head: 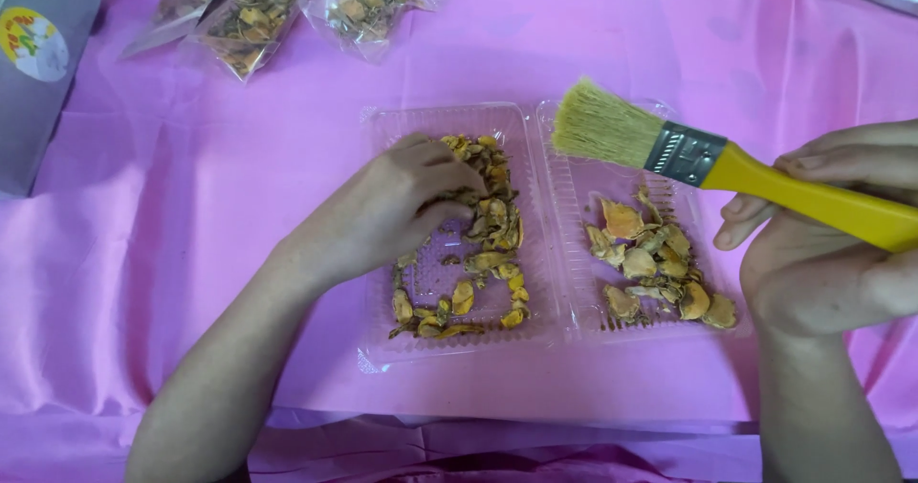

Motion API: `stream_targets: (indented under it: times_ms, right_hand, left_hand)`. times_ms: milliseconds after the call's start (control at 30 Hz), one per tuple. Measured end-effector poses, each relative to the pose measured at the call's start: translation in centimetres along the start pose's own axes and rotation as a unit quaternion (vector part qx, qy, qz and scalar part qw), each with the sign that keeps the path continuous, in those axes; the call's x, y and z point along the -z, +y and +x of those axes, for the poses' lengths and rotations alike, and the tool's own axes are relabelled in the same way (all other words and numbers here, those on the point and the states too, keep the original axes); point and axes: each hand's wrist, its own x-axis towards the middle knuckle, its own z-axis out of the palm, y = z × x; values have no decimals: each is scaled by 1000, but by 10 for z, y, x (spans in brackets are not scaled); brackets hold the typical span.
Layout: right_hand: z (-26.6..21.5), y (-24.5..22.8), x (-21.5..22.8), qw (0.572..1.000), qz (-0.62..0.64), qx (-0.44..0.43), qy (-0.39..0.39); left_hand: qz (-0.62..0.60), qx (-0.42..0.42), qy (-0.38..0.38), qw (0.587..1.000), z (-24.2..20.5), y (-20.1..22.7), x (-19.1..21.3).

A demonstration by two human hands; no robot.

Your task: The person sorts dried plant pieces by hand, places them into plastic bags and containers, and uses a brush to clean the container and arrange the items.

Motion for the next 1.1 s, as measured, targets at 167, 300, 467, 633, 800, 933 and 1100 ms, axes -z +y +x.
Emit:
stream_targets:
  times_ms: [167, 300, 467, 633, 800, 933, 1100]
  right_hand:
    - [11, -9, -17, 997, -10, 56, -53]
    - [15, -28, -37, 992, -3, -56, -109]
    - [10, -28, -42, 985, 51, -132, -94]
    - [10, -28, -43, 993, -22, -104, -47]
    - [11, -29, -40, 984, 42, -149, -87]
    - [16, -35, -44, 978, 88, -176, -72]
    - [16, -32, -42, 973, 117, -182, -80]
  left_hand:
    - [-15, 82, 41, 996, 3, 7, 2]
    - [-12, 59, 113, 992, 3, 5, -6]
    - [-116, 71, 109, 985, 6, 15, -5]
    - [-142, 97, 130, 977, 5, 16, -5]
    - [-184, 103, 151, 966, 6, 18, -5]
    - [-230, 145, 156, 950, 7, 22, -1]
    - [-250, 132, 163, 945, 7, 20, -3]
